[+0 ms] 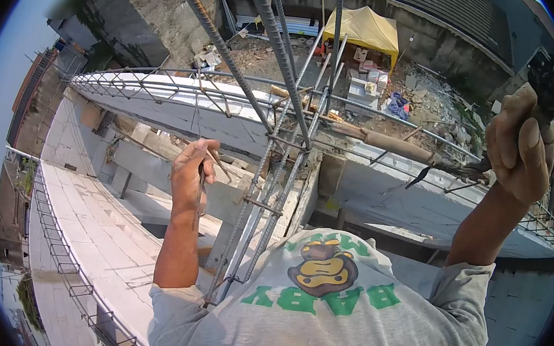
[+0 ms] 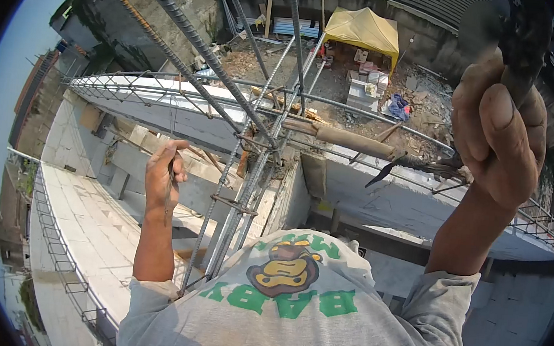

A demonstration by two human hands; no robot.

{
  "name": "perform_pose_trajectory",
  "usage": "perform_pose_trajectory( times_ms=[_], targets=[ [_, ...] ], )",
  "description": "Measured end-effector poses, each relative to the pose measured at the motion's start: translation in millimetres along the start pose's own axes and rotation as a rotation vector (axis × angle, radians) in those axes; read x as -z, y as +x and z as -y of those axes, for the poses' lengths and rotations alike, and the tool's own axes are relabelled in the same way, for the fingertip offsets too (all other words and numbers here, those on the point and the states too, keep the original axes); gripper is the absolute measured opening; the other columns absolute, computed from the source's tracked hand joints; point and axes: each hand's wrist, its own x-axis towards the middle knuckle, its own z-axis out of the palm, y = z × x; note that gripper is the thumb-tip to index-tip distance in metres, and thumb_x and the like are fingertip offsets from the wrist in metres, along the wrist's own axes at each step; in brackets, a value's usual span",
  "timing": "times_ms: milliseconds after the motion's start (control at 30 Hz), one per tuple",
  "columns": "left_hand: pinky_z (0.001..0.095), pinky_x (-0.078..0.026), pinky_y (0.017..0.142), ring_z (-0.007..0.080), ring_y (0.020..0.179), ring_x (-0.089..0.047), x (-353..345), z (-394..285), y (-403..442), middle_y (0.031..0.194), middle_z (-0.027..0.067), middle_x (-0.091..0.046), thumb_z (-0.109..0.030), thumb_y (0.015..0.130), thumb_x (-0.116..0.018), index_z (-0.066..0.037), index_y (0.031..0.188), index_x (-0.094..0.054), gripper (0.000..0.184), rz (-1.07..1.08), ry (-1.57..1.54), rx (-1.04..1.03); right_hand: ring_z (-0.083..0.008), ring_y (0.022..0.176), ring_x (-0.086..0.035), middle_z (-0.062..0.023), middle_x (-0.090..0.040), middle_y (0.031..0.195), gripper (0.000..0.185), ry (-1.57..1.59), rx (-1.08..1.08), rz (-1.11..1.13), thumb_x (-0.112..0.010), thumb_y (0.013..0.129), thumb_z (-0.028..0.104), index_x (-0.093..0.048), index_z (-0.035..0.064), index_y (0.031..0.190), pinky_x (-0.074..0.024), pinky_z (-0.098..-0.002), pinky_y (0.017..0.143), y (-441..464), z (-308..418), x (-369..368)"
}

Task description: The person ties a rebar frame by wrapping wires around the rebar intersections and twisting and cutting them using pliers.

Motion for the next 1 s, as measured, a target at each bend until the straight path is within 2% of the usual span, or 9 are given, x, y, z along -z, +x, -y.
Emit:
perform_pose_trajectory(
  times_ms=[167, 300, 400, 433, 500, 567, 667, 833, 1000],
  targets=[
    [0.0195, -0.035, 0.044, 0.0055, 0.047, -0.041, -19.6, 7.5, 14.1, 0.056, -0.0022, -0.044, -0.033, 0.094, -0.057, 0.004, 0.101, -0.062, 0.038, -0.013, 0.072, -0.016, 0.0005, 0.043, -0.034, 0.0052, -0.045, 0.058, 0.043, -0.648, -0.102, -0.078, -0.063, 0.088, 0.04, -0.06, -0.0022, 0.096, -0.0239, -0.0181, 0.04, 0.9, 8.4, 26.2],
    [0.0182, -0.034, 0.043, 0.0049, 0.046, -0.04, -25.5, 25.1, 26.1, 0.057, -0.0031, -0.043, -0.033, 0.094, -0.057, 0.002, 0.101, -0.063, 0.036, 0.005, 0.077, -0.027, 0.0021, 0.044, -0.03, 0.0082, -0.039, 0.058, 0.039, -0.615, -0.311, -0.024, -0.063, 0.088, 0.043, -0.057, 0.0045, 0.085, -0.0202, -0.0182, 0.041, 2.9, -1.0, 61.4],
    [0.0182, -0.036, 0.046, 0.0047, 0.05, -0.043, -28.3, 29.6, 26.0, 0.058, -0.0029, -0.044, -0.032, 0.094, -0.057, 0.002, 0.1, -0.063, 0.034, -0.009, 0.088, -0.027, -0.0003, 0.049, -0.038, 0.005, -0.046, 0.06, 0.047, -0.582, -0.465, 0.058, -0.066, 0.084, 0.044, -0.062, -0.0009, 0.095, -0.0264, -0.0205, 0.043, 2.3, -6.1, 72.0],
    [0.0183, -0.037, 0.048, 0.005, 0.052, -0.044, -34.8, 29.9, 25.5, 0.059, -0.0026, -0.045, -0.031, 0.094, -0.057, 0.001, 0.1, -0.063, 0.034, -0.018, 0.1, -0.04, -0.0035, 0.054, -0.044, 0.0031, -0.05, 0.062, 0.045, -0.536, -0.559, 0.095, -0.071, 0.081, 0.041, -0.063, -0.001, 0.096, -0.0345, -0.0227, 0.049, 1.0, -11.2, 76.3],
    [0.0193, -0.04, 0.053, 0.0057, 0.056, -0.045, -39.4, 32.7, 30.4, 0.062, -0.0019, -0.048, -0.03, 0.094, -0.057, 0.001, 0.098, -0.064, 0.032, -0.017, 0.12, -0.07, -0.0061, 0.057, -0.047, 0.002, -0.052, 0.062, 0.038, -0.596, -0.448, -0.141, -0.073, 0.08, 0.033, -0.064, -0.0016, 0.093, -0.0381, -0.0243, 0.053, -18.8, -54.8, 61.2],
    [0.0205, -0.042, 0.059, 0.0066, 0.059, -0.048, -38.0, 42.3, 35.2, 0.065, -0.0011, -0.051, -0.029, 0.094, -0.057, 0.0, 0.096, -0.064, 0.03, -0.002, 0.129, -0.088, -0.0086, 0.059, -0.05, 0.0004, -0.055, 0.064, 0.031, -0.642, -0.466, -0.092, -0.073, 0.078, 0.024, -0.065, -0.0027, 0.091, -0.0407, -0.0255, 0.056, -27.2, -68.3, 45.2],
    [0.0214, -0.045, 0.064, 0.0077, 0.064, -0.053, -44.0, 55.2, 43.9, 0.07, 0.0002, -0.056, -0.028, 0.094, -0.057, 0.0, 0.095, -0.064, 0.029, 0.002, 0.109, -0.101, -0.0105, 0.061, -0.05, -0.0049, -0.057, 0.066, 0.024, -0.644, -0.545, 0.27, -0.073, 0.07, 0.013, -0.066, -0.0027, 0.087, -0.0415, -0.0271, 0.059, -30.7, -74.5, 36.9],
    [0.0229, -0.048, 0.071, 0.0111, 0.073, -0.06, -47.8, 65.9, 48.1, 0.078, 0.0029, -0.062, -0.032, 0.095, -0.056, -0.001, 0.095, -0.063, 0.032, 0.013, 0.1, -0.067, -0.0215, 0.066, -0.059, -0.0085, -0.06, 0.07, 0.025, -0.663, -0.404, 0.487, -0.069, 0.059, 0.002, -0.069, 0.0, 0.084, -0.0456, -0.0326, 0.061, -48.0, -89.5, 25.5],
    [0.0237, -0.049, 0.067, 0.0124, 0.069, -0.061, -49.8, 75.6, 50.4, 0.076, 0.0039, -0.062, -0.035, 0.095, -0.053, -0.002, 0.096, -0.063, 0.034, 0.05, 0.002, -0.044, -0.0266, 0.08, -0.057, -0.0082, -0.058, 0.076, 0.024, -0.871, -0.435, 0.523, -0.066, 0.061, -0.002, -0.07, 0.0074, 0.082, -0.0448, -0.0383, 0.079, -79.8, -94.3, 1.1]
  ],
)
